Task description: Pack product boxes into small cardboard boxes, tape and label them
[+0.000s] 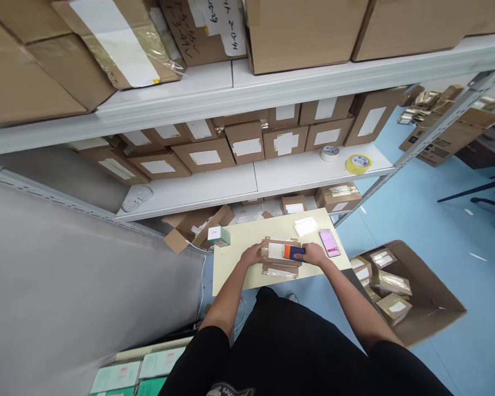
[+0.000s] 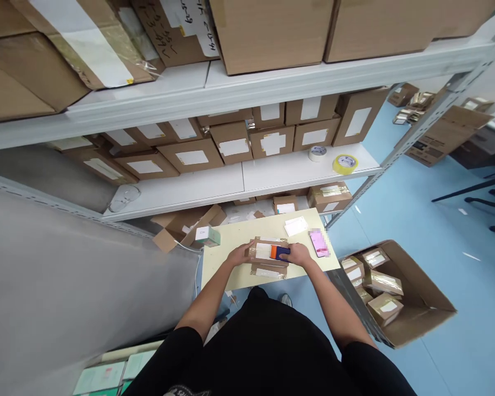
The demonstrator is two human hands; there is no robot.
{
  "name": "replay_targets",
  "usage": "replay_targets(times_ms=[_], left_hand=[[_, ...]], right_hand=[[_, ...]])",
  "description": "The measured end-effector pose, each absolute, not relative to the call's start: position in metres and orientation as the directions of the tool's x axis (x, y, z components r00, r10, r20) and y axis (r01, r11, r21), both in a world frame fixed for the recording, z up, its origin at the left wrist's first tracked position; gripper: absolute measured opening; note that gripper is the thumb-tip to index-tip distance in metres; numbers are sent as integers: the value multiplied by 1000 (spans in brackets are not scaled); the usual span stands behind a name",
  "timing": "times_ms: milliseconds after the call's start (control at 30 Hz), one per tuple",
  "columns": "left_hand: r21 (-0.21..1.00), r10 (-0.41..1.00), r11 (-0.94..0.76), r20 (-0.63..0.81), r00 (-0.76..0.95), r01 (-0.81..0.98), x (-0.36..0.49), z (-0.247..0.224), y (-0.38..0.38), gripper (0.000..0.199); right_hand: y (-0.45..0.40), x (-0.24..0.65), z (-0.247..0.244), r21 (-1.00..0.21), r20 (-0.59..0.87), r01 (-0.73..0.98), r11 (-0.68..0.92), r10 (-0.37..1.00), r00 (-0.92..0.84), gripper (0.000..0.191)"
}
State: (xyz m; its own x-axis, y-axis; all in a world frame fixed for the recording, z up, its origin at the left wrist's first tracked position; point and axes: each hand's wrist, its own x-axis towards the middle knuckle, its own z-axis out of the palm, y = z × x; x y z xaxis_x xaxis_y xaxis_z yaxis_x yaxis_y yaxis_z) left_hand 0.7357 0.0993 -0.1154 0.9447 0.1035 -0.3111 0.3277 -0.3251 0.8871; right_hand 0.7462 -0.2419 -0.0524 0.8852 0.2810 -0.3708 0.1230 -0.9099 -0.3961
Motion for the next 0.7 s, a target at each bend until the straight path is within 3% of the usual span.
replay_targets(times_ms=[200, 467, 700], left_hand=[[823, -9, -454, -388, 922, 342, 739, -116, 98, 80], [709, -161, -654, -471, 867, 264, 742, -119, 93, 93], [641, -163, -721, -525, 835, 262, 742, -128, 92, 99]], right_hand=[[-320, 731, -46, -291, -430, 43, -956, 171, 886, 54], [-389, 735, -35, -280, -531, -53, -959, 109, 840, 55], [-335, 744, -70, -120, -564, -197, -973, -96, 820, 56]])
